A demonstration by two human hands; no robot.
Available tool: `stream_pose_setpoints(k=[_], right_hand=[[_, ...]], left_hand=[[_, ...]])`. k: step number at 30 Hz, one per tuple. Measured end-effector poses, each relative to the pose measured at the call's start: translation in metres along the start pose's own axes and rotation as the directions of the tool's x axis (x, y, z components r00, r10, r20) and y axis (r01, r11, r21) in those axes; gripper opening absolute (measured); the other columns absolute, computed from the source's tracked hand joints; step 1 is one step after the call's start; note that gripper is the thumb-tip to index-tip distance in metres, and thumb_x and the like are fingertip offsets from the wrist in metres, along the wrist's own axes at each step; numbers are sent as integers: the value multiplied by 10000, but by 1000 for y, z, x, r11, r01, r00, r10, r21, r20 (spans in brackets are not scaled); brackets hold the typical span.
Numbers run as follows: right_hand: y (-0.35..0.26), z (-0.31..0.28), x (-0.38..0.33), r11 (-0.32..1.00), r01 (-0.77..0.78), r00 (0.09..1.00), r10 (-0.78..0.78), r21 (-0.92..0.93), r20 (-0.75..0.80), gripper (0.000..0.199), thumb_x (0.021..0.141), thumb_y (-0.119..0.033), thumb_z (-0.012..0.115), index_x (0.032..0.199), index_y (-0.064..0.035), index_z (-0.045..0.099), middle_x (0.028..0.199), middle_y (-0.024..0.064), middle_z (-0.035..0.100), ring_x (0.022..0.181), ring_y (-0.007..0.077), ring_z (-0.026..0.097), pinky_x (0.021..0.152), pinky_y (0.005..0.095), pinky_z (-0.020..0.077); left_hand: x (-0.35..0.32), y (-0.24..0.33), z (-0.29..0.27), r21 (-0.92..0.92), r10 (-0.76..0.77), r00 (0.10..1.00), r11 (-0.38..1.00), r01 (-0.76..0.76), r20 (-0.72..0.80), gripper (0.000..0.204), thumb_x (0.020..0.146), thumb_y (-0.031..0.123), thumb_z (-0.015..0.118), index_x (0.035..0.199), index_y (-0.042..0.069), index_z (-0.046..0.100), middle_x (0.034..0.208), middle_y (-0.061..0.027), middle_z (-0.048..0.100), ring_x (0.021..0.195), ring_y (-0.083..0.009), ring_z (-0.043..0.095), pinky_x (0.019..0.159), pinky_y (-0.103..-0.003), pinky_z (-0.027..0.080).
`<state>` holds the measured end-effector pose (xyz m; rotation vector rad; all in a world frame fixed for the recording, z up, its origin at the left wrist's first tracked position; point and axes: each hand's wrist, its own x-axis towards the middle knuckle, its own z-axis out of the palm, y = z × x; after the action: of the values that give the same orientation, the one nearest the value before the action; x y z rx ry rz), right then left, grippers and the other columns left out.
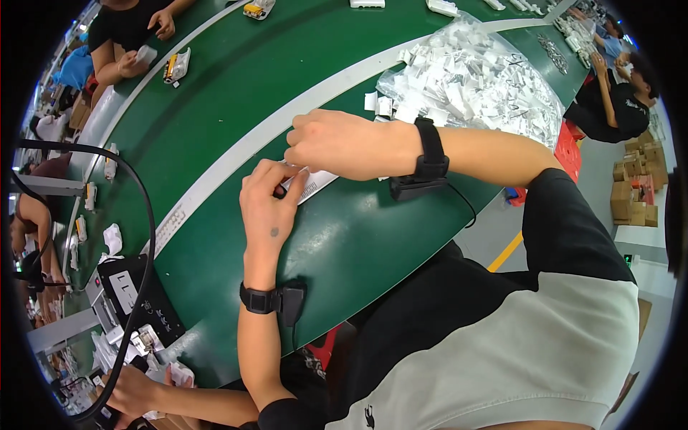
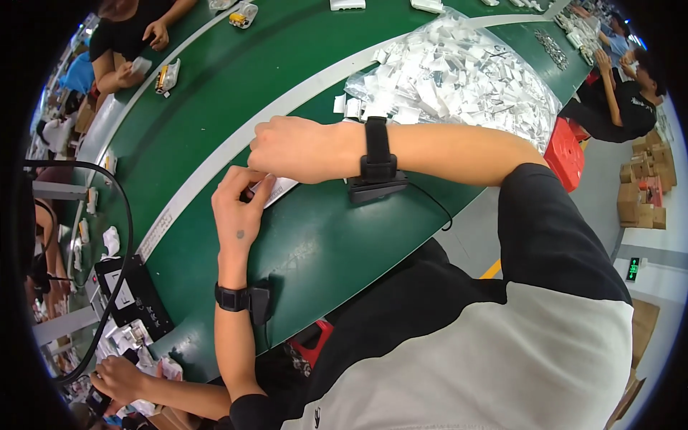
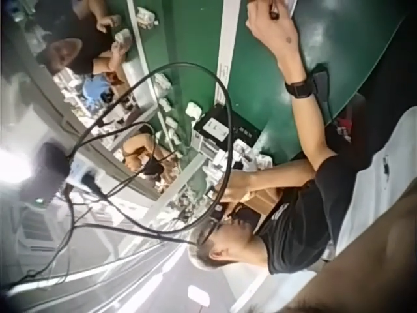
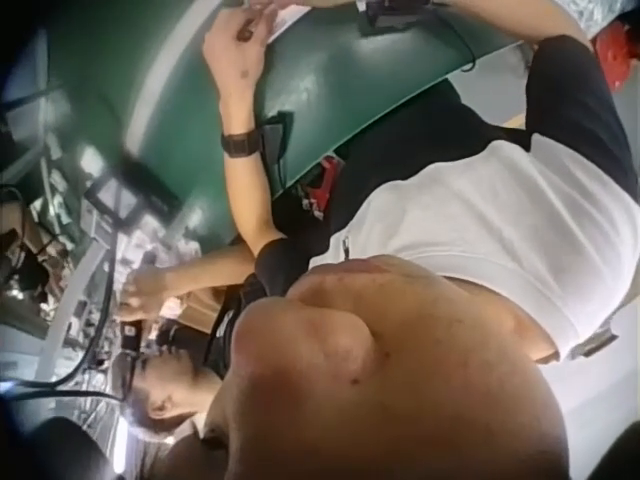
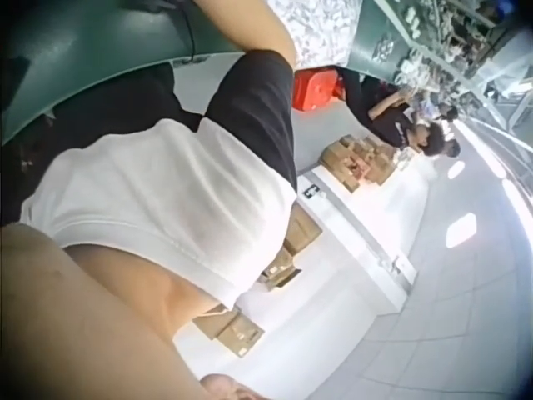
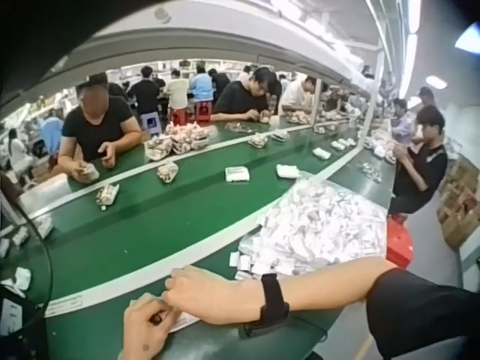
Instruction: The person picks up a white plastic housing and a small white component by hand, fits the component into the housing, and places the assembled unit onto a conveyor belt. This process is repeated for additional housings and components.
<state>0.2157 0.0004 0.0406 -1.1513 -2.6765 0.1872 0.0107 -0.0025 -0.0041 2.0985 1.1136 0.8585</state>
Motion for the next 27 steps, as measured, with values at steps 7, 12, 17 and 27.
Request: stream_pose_setpoints(k=[7, 12, 17, 27], right_hand=[[-10, 3, 12, 999, -29, 996, 30, -15, 79, 56, 774, -45, 702, 829, -44, 692, 820, 133, 681, 873, 345, 685, 764, 446, 566], [-8, -9, 8, 999, -22, 992, 26, -34, 123, 66, 789, -46, 707, 852, -46, 689, 823, 123, 681, 878, 351, 682, 767, 452, 564], [8, -23, 6, 999, -33, 986, 30, 17, 164, 101, 831, -82, 731, 909, -42, 680, 922, 112, 670, 986, 324, 652, 810, 455, 552], [21, -21, -10, 998, -57, 998, 58, -19, 37, 92, 855, -70, 721, 869, 2, 666, 960, 100, 629, 1000, 311, 608, 803, 423, 547]], left_hand=[[0, -2, -4, 0, 54, 998, 999, -54, 9, 94, 864, 149, 793, 880, 68, 747, 833, -46, 651, 675, -228, 564, 726, -335, 423], [3, -2, 0, -10, 48, 998, 999, -48, 37, 104, 838, 159, 782, 895, 76, 758, 823, -68, 653, 690, -269, 586, 711, -386, 455], [8, -2, 10, 35, 120, 991, 992, -118, -51, 107, 829, 165, 778, 891, 80, 756, 836, -82, 659, 732, -302, 597, 722, -419, 477], [11, 4, 13, 113, 212, 970, 973, -200, -117, 68, 852, 139, 798, 896, 100, 763, 864, -23, 667, 861, -252, 547, 788, -388, 448]])
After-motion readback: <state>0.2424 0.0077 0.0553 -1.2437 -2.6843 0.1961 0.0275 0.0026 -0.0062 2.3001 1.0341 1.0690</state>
